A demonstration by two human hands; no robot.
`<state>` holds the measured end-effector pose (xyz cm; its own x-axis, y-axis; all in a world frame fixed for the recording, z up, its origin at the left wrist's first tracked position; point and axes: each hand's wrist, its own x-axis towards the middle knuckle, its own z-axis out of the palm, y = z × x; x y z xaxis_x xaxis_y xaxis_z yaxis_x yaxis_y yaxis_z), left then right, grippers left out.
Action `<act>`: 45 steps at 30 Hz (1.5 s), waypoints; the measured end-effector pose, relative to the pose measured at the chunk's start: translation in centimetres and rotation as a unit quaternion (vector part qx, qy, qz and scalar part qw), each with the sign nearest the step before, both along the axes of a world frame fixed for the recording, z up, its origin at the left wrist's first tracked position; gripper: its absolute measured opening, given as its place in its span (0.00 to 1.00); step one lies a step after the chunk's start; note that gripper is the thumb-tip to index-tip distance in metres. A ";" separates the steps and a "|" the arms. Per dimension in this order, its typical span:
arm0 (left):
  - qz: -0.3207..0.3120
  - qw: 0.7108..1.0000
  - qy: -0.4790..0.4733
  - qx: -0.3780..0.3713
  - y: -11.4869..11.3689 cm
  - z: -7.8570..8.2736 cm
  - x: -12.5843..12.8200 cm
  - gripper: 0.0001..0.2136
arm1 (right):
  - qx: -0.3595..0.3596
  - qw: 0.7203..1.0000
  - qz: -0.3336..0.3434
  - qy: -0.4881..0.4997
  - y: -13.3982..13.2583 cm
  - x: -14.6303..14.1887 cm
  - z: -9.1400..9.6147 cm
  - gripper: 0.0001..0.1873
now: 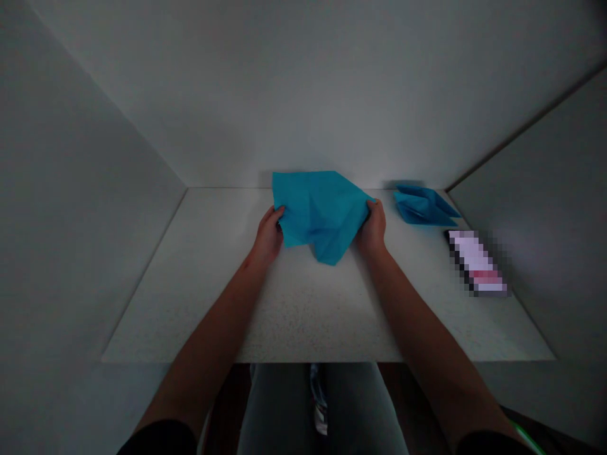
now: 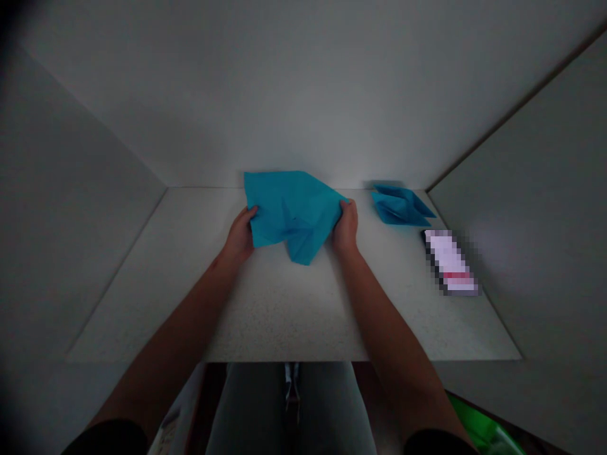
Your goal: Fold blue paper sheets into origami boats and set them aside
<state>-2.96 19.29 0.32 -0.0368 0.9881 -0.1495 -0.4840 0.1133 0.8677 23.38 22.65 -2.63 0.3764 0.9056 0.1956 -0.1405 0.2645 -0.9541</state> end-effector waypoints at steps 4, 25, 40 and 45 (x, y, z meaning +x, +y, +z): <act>-0.003 1.000 0.027 -0.014 0.3 -0.3 -0.8 0.21 | 0.003 0.997 -0.081 -0.021 -0.1 0.6 0.2 0.30; 0.086 0.759 0.646 -0.015 -1.4 1.8 -8.6 0.15 | -0.013 0.981 -0.079 -0.177 -0.3 1.8 0.8 0.27; -0.050 0.548 0.835 0.007 -17.1 1.3 -11.2 0.32 | -0.006 0.982 -0.037 -0.182 0.1 1.6 1.0 0.29; 0.039 0.497 0.861 -0.100 -21.9 1.3 -12.1 0.36 | 0.001 0.984 -0.023 -0.176 0.2 1.7 0.9 0.30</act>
<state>-15.10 -2.59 1.62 -0.3175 0.9454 0.0738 0.9473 0.3198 -0.0211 25.09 22.85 -1.70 0.3263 0.8881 0.3238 0.2110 0.2655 -0.9407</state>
